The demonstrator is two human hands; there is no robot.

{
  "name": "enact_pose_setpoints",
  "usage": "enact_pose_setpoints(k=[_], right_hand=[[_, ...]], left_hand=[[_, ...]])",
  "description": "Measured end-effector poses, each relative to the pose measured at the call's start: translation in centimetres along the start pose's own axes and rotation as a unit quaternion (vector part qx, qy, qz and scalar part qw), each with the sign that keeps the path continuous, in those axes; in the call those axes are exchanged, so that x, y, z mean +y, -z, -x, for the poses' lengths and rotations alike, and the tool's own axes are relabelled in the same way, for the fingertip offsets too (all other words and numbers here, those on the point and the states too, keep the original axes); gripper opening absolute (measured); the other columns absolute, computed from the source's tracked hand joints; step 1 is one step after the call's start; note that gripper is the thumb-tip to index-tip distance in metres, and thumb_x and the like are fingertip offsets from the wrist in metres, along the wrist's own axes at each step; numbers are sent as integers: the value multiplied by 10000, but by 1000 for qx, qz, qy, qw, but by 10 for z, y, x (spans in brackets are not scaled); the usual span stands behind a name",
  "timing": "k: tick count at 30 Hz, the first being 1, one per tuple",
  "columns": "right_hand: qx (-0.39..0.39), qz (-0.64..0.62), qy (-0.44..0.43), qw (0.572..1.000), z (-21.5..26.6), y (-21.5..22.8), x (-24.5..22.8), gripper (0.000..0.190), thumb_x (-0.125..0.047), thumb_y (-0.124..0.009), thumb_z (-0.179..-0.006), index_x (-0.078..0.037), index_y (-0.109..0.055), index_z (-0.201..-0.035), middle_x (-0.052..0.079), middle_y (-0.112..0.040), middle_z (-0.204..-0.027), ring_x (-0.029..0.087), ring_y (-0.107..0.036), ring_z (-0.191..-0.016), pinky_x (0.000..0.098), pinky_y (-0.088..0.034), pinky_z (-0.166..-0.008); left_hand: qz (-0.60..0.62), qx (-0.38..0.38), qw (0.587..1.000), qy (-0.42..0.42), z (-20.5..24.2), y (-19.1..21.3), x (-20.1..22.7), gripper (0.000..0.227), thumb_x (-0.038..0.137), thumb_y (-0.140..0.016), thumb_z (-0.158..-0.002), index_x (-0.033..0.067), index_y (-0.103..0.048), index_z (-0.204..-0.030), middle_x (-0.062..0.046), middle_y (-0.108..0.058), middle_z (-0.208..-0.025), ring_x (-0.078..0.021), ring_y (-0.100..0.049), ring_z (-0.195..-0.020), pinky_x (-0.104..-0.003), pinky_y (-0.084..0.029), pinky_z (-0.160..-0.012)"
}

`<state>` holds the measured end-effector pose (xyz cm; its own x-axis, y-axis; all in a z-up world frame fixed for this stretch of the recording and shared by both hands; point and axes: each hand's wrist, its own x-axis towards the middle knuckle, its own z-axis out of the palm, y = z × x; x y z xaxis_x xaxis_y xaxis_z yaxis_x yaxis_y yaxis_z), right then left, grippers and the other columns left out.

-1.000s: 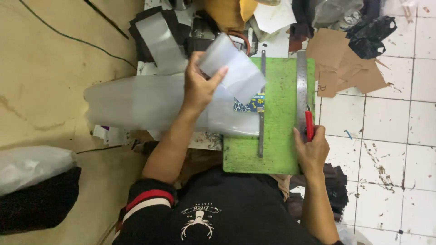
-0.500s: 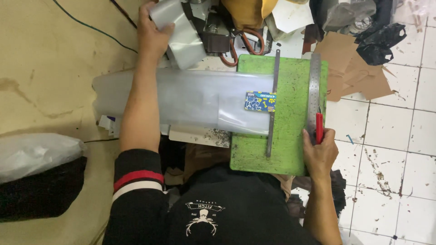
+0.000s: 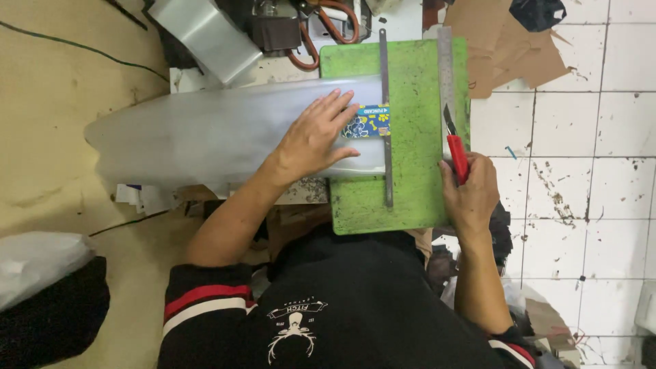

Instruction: Measuring and cutting small plastic pieces from a roll using a ruler and utility knife

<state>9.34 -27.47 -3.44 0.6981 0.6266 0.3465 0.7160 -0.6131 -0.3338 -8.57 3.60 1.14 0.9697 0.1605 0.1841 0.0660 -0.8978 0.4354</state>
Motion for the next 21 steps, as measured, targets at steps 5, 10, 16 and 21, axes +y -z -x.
enact_pose_setpoints(k=[5,10,16,21], right_hand=[[-56,-126,-22,990,22,9,-34,349,-278,-825,-970,-26,-594,-1036,204,-633,-865,471,-657,-779,535,-518,-679],[-127,-189,-16,974,52,-15,-73,403,-348,-877,-836,-96,-602,-987,142,-671,-879,411,-690,-826,481,-531,-703],[-149,-227,58,961,54,-22,-86,318,-243,-842,-857,-107,-589,-995,88,-685,-997,343,-703,-905,408,-557,-753],[-195,-243,53,949,34,-7,-98,376,-244,-868,-806,-111,-584,-1015,100,-693,-973,362,-712,-896,446,-566,-756]], left_hand=[[-58,-74,995,26,-4,-13,-2,959,533,-880,-772,58,-498,-1513,-223,-459,-1557,-442,-442,-1445,-581,-355,-1193],[-69,-92,992,46,-6,-10,4,1002,522,-895,-749,37,-485,-1524,-236,-457,-1558,-433,-433,-1458,-615,-269,-1218],[-99,-99,989,54,-8,-12,6,1038,562,-877,-741,38,-462,-1535,-216,-484,-1545,-404,-458,-1452,-632,-168,-1240],[-109,-101,987,58,-9,-9,8,1048,563,-866,-741,35,-441,-1539,-205,-501,-1533,-393,-475,-1444,-641,-146,-1242]])
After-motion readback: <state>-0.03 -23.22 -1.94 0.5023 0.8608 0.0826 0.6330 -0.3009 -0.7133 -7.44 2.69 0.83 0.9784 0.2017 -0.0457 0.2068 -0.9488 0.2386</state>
